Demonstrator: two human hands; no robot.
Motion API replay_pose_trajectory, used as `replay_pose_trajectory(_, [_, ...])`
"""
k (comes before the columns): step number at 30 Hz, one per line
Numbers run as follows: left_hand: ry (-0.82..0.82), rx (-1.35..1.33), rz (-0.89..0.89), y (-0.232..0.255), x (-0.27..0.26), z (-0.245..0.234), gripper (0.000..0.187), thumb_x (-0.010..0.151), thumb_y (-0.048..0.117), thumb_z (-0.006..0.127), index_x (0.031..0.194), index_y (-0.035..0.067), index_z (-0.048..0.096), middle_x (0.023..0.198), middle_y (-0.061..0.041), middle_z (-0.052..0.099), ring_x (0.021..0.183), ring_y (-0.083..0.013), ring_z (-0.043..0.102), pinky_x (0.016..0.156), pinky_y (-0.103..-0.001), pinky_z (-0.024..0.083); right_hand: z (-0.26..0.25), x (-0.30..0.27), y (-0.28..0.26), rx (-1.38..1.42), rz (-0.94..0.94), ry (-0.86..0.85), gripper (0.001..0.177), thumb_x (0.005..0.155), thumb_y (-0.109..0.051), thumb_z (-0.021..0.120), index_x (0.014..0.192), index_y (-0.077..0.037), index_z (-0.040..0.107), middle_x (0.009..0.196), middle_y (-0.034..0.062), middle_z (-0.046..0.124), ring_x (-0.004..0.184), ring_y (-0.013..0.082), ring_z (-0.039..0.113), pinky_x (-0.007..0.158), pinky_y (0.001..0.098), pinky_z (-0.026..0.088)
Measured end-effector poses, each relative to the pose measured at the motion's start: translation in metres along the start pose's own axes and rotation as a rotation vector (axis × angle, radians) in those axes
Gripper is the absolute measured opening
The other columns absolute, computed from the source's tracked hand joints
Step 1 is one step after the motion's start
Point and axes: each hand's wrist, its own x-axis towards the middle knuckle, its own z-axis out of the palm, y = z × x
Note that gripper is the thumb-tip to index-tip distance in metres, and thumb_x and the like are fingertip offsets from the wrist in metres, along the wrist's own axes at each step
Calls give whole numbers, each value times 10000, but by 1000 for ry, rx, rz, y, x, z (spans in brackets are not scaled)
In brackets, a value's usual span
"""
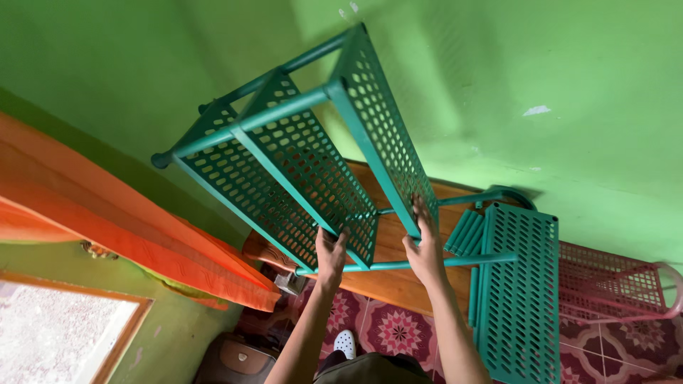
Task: The person assembles a green plastic shelving unit on a wooden table. They insert cylindrical legs into the corners of perforated panels, stack the panels, and connect them with horizontal bars to form a three-tier rack.
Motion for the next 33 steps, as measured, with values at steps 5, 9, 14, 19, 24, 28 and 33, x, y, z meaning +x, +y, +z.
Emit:
replay_pose_trajectory(5, [-14, 55, -11, -9, 15, -13, 243, 966, 32, 643, 1205, 39, 603, 1041, -31, 679, 941, -143, 612, 857, -316, 497, 32, -10, 25, 141, -6, 50, 750, 859, 147, 590, 1551, -61, 387, 1667, 145, 360, 1543, 325, 357, 1170, 404, 425])
replay_pose_trajectory(9, [-41, 42, 7, -14, 29, -21, 175, 996, 12, 628, 1170, 10, 614, 959, -21, 625, 839, -129, 540, 752, -300, 460, 58, -21, 46, 158, -18, 99, 733, 908, 125, 572, 1582, -56, 344, 1680, 159, 313, 1537, 303, 352, 1138, 377, 456])
replay_pose_trajectory(14, [-13, 280, 34, -12, 37, -31, 200, 971, 71, 663, 1163, 22, 634, 846, -38, 632, 727, -104, 529, 658, -292, 469, 90, -40, 76, 263, 214, 80, 755, 928, 87, 561, 1599, -63, 248, 1557, 187, 389, 1250, 286, 457, 855, 348, 520])
replay_pose_trajectory(19, [-26, 464, 16, -9, 40, -41, 250, 954, 132, 677, 1186, 43, 651, 763, -47, 651, 640, -105, 567, 607, -310, 484, 112, -65, 97, 380, 435, 66, 704, 982, -102, 613, 1602, -80, 280, 1028, 140, 562, 833, 172, 550, 710, 353, 520])
replay_pose_trajectory(24, [-53, 493, 179, -20, 46, -55, 294, 958, 109, 670, 1240, 36, 633, 767, -35, 625, 654, -112, 511, 616, -312, 486, 126, -76, 96, 202, 300, 91, 496, 970, -201, 708, 1378, 1, 509, 1247, 151, 550, 1017, 252, 572, 832, 377, 525])
replay_pose_trajectory(28, [-66, 524, 11, -37, 50, -66, 185, 991, 146, 667, 1133, 30, 643, 727, -58, 560, 646, -140, 474, 594, -338, 445, 134, -77, 89, 189, 324, 98, 511, 945, -204, 724, 1363, 2, 515, 1354, 157, 526, 1087, 289, 598, 887, 399, 512])
replay_pose_trajectory(33, [-66, 524, 40, -64, 58, -75, 243, 980, 179, 683, 1152, 22, 615, 791, -34, 594, 681, -125, 502, 610, -330, 471, 142, -79, 95, 75, 279, 146, 500, 933, -220, 743, 1330, 1, 535, 1236, 180, 587, 1040, 335, 609, 866, 413, 514])
